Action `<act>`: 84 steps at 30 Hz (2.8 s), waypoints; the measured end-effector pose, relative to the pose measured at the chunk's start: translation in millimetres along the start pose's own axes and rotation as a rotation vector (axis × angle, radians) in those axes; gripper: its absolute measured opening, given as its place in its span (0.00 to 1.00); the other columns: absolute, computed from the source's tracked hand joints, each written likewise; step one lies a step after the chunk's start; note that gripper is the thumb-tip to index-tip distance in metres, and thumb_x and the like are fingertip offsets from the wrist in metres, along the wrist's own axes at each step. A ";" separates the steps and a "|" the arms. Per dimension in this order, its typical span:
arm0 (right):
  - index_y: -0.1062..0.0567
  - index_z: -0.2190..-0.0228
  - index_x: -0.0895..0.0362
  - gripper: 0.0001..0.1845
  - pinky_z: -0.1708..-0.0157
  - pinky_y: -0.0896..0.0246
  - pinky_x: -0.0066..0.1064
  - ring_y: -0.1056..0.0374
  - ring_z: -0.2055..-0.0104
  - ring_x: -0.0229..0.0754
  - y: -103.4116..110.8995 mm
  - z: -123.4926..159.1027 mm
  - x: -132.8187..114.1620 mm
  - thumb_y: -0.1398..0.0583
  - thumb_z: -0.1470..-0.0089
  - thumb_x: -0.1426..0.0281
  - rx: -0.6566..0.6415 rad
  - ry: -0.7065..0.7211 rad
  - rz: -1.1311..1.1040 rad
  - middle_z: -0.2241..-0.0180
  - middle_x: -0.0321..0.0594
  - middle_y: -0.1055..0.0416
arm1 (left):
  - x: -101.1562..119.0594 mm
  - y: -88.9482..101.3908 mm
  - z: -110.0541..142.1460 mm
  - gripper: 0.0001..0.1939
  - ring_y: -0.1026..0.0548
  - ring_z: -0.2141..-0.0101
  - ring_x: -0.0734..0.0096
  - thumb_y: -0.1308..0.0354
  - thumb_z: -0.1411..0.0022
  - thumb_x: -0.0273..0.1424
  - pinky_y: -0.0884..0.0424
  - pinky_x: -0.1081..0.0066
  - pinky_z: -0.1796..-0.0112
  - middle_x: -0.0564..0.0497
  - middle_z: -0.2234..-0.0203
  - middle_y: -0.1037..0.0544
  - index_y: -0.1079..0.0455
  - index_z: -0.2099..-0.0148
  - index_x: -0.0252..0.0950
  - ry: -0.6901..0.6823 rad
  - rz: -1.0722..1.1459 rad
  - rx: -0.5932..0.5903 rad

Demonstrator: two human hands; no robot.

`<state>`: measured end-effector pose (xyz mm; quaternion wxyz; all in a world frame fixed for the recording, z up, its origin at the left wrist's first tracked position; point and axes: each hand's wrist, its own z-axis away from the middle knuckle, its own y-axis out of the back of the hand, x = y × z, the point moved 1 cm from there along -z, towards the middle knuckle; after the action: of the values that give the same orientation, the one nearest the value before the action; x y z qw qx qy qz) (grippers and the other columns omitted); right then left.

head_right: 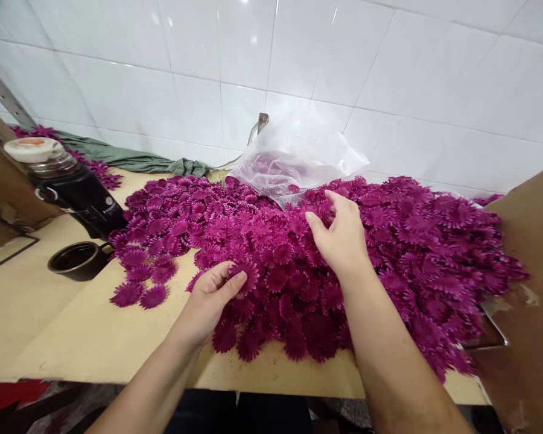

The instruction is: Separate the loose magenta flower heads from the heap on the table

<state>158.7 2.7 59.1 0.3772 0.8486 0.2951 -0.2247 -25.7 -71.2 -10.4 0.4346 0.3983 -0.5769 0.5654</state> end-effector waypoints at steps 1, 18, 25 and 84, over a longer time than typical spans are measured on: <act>0.27 0.57 0.56 0.20 0.55 0.37 0.49 0.34 0.53 0.52 1.5 2.8 -5.5 0.38 0.54 0.67 -0.034 0.049 0.027 0.52 0.50 0.31 | 0.0 -0.8 -1.2 0.19 0.42 0.78 0.78 0.38 0.53 0.44 0.44 0.75 0.75 0.58 0.83 0.39 0.40 0.78 0.36 0.001 -0.007 0.011; 0.31 0.78 0.57 0.03 0.77 0.40 0.27 0.37 0.78 0.35 -20.4 48.1 -49.2 0.42 0.54 0.74 -0.476 -0.053 -0.314 0.81 0.33 0.33 | 6.3 -1.9 -3.3 0.21 0.46 0.78 0.78 0.41 0.48 0.46 0.47 0.75 0.76 0.59 0.82 0.43 0.43 0.77 0.36 -0.068 -0.077 -0.075; 0.31 0.76 0.58 0.05 0.78 0.41 0.23 0.38 0.80 0.31 -25.8 25.0 -47.6 0.42 0.52 0.78 -0.303 -0.313 -0.457 0.81 0.31 0.34 | 5.1 1.9 -0.4 0.19 0.45 0.78 0.78 0.42 0.47 0.45 0.46 0.75 0.75 0.59 0.81 0.43 0.43 0.76 0.36 -0.079 -0.062 -0.022; 0.27 0.75 0.57 0.19 0.81 0.50 0.23 0.45 0.81 0.28 -12.3 31.4 -21.3 0.30 0.69 0.61 -0.406 -0.499 -0.719 0.83 0.28 0.36 | 5.9 19.7 12.5 0.13 0.33 0.74 0.74 0.36 0.52 0.40 0.34 0.73 0.69 0.54 0.77 0.28 0.29 0.72 0.35 -0.024 0.063 0.093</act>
<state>130.1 -22.0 46.4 0.4931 0.5222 0.5079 -0.4756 -46.9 -82.6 -10.7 0.3904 0.4064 -0.5674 0.6004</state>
